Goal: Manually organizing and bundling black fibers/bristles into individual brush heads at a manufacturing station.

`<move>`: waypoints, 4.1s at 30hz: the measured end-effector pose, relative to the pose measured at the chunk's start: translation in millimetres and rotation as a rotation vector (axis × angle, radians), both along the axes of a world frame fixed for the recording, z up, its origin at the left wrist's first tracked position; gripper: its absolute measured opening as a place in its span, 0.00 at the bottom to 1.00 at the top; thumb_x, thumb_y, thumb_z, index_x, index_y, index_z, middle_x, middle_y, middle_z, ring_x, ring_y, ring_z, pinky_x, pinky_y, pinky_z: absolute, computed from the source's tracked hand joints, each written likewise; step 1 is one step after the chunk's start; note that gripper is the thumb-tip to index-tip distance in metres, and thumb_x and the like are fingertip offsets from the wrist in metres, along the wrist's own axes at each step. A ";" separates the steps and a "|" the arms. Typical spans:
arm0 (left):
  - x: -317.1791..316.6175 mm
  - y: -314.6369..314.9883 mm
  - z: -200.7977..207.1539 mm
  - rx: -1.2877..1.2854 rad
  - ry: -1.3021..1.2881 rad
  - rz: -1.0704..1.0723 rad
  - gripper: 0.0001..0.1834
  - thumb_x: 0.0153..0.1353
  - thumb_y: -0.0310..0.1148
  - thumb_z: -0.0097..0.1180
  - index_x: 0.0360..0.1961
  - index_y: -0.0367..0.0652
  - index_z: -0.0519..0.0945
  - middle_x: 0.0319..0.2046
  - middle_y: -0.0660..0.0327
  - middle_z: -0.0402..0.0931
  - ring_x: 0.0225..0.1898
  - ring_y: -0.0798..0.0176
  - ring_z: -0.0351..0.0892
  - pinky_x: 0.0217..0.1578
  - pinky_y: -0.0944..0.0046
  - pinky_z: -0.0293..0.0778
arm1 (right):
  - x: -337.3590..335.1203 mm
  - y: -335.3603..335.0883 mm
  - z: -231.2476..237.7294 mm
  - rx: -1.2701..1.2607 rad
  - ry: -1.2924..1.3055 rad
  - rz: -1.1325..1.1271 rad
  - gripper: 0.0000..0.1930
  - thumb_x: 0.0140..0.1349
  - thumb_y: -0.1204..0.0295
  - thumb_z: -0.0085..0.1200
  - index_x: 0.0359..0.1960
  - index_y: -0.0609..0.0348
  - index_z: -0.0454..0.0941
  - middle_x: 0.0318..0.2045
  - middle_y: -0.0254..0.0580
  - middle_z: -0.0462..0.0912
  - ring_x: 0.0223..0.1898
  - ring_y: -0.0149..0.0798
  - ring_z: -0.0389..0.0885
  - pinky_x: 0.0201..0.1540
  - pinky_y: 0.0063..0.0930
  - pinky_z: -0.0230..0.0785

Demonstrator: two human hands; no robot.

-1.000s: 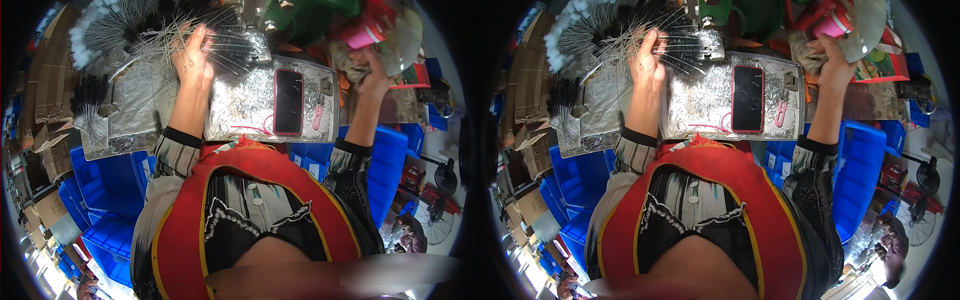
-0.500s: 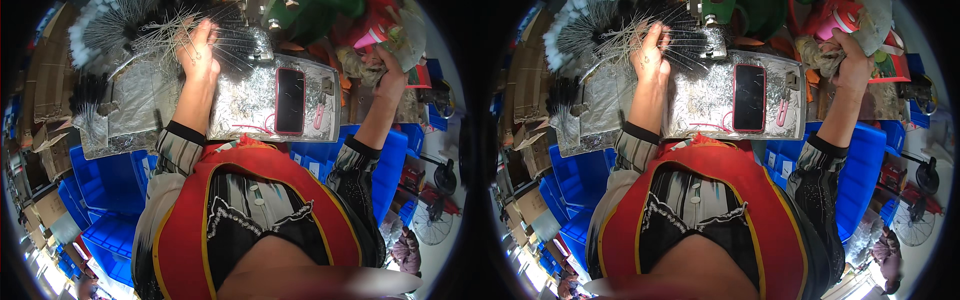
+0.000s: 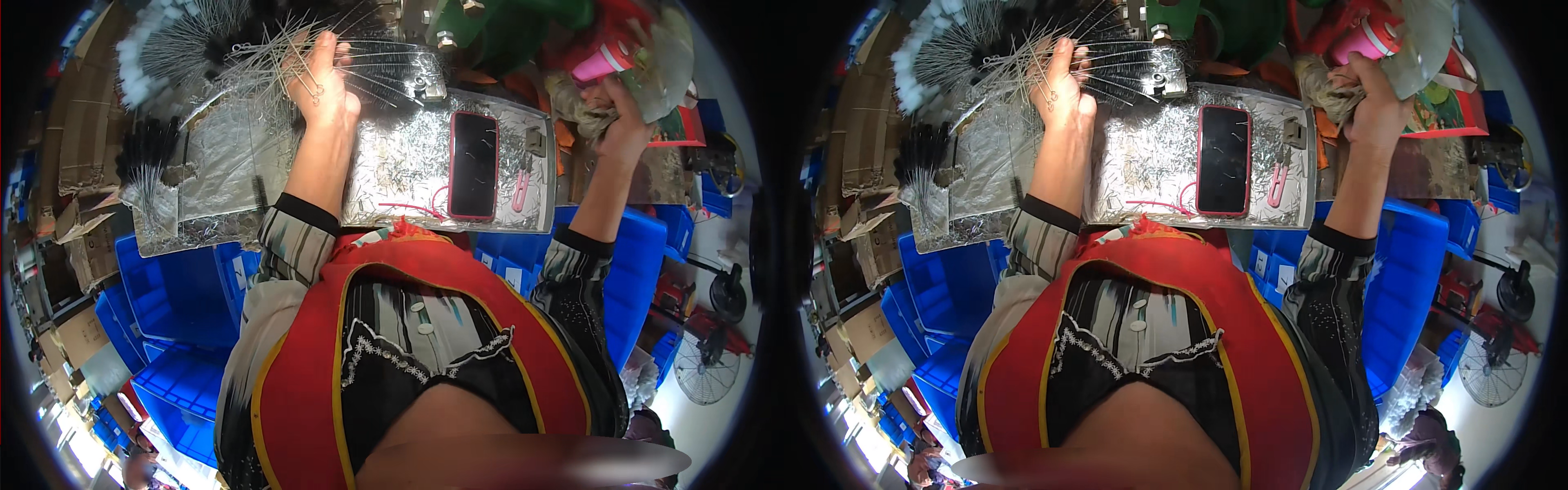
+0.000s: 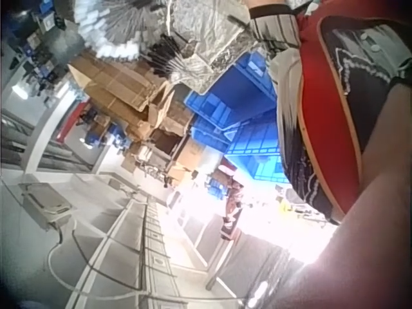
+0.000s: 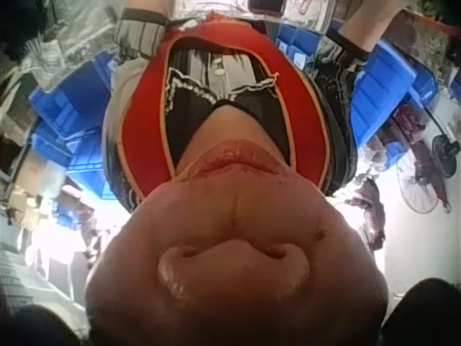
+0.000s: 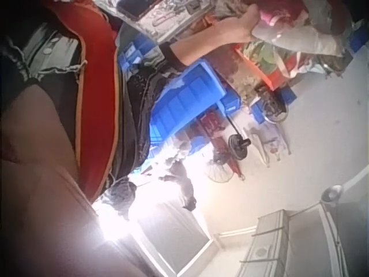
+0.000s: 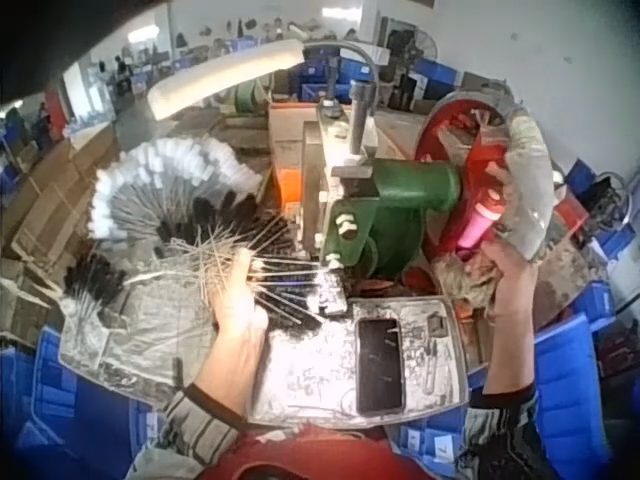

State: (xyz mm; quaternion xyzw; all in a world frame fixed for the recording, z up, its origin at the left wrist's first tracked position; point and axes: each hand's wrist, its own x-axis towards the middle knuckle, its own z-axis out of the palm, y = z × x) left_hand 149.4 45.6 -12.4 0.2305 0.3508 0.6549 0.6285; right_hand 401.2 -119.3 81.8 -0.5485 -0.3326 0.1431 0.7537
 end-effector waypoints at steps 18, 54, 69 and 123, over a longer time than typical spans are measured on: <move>5.8 4.8 -1.3 0.012 0.004 0.142 0.13 0.50 0.24 0.57 0.39 0.36 0.73 0.28 0.60 0.75 0.25 0.67 0.74 0.22 0.71 0.68 | 0.8 -1.0 20.2 -0.226 -0.028 -0.011 0.09 0.50 0.74 0.50 0.19 0.70 0.74 0.17 0.47 0.74 0.22 0.39 0.74 0.32 0.30 0.67; 2.1 6.0 7.1 0.047 -0.009 0.122 0.10 0.48 0.26 0.59 0.33 0.36 0.74 0.27 0.59 0.74 0.24 0.66 0.73 0.24 0.69 0.71 | 2.7 9.7 -39.1 0.070 -0.099 -0.008 0.05 0.47 0.79 0.51 0.21 0.70 0.73 0.16 0.47 0.76 0.17 0.38 0.75 0.25 0.27 0.69; -6.9 2.7 -5.0 0.171 0.024 -0.075 0.12 0.41 0.16 0.62 0.30 0.34 0.75 0.26 0.59 0.75 0.27 0.66 0.74 0.33 0.70 0.71 | 2.2 -0.2 7.5 -0.176 0.046 -0.021 0.09 0.50 0.74 0.52 0.21 0.70 0.73 0.17 0.44 0.74 0.22 0.36 0.74 0.30 0.25 0.66; -4.2 -2.6 0.5 0.079 0.033 -0.112 0.15 0.44 0.20 0.62 0.34 0.37 0.73 0.28 0.58 0.75 0.29 0.64 0.75 0.29 0.68 0.73 | 8.4 14.6 -51.1 0.159 -0.242 0.058 0.06 0.49 0.80 0.49 0.18 0.70 0.73 0.16 0.47 0.75 0.18 0.38 0.75 0.28 0.30 0.70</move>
